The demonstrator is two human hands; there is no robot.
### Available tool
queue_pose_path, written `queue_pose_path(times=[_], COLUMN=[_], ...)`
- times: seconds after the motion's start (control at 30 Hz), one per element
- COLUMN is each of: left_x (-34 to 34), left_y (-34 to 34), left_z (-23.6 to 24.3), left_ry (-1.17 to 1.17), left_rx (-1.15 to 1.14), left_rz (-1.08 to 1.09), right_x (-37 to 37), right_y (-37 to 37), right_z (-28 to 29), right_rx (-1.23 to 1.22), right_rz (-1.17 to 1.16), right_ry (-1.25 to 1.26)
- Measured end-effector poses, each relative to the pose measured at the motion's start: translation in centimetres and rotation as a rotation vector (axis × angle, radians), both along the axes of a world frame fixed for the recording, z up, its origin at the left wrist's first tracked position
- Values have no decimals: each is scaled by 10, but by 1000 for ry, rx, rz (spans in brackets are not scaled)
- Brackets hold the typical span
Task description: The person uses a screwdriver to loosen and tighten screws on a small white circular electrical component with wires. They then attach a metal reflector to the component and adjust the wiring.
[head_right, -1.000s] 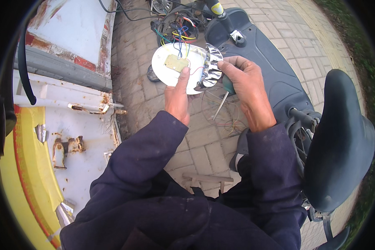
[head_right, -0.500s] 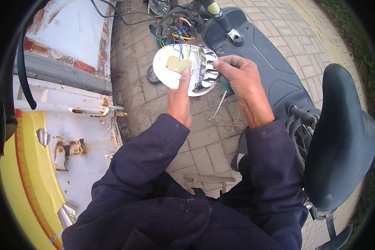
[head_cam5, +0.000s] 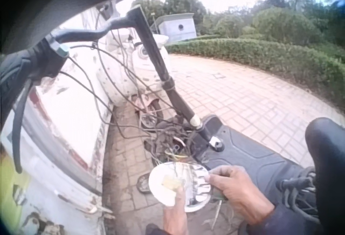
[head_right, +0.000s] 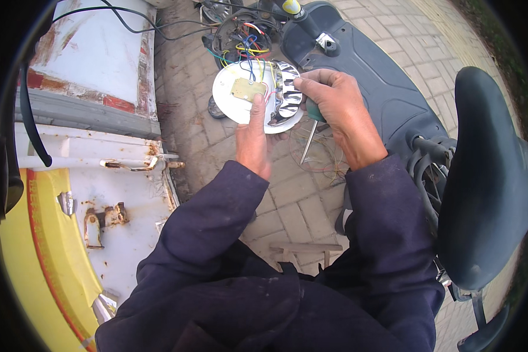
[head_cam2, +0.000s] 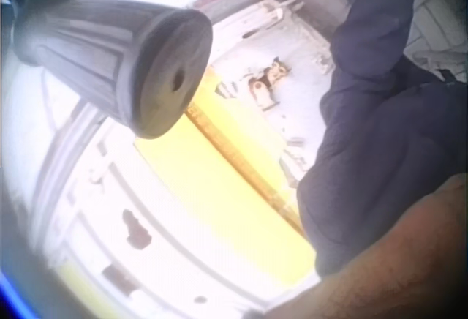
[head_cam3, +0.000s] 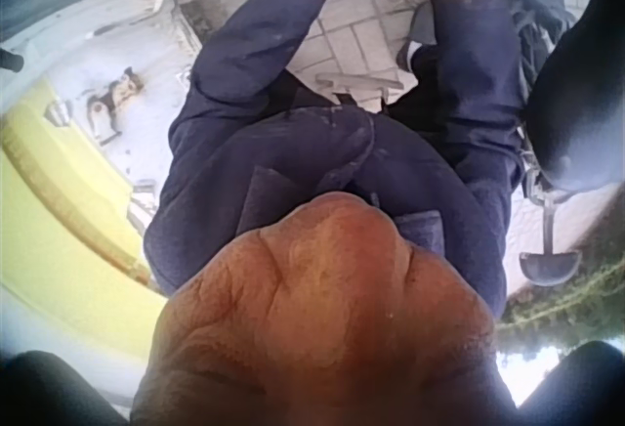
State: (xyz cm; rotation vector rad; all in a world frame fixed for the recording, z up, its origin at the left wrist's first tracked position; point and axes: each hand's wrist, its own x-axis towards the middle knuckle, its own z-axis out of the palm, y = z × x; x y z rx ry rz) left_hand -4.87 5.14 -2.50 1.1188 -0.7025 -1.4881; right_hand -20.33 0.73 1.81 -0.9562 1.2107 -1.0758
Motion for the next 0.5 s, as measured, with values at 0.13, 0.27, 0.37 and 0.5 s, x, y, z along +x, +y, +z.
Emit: queue_pose_path(times=[0.13,0.27,0.37,0.5], left_x=[2,2,1,-2], left_y=[1,0,-1,3], left_z=[3,1,0,4], left_ry=[37,41,16,-43], left_rx=[11,33,15,-22], left_rz=[-23,12,33,7], right_x=[-6,-10,-7,-4], right_y=[1,0,0,0], right_z=[6,7,5,3], right_rx=[24,50,65,36], right_rz=[-18,31,48,10], right_ry=[-26,-12,-36,-55])
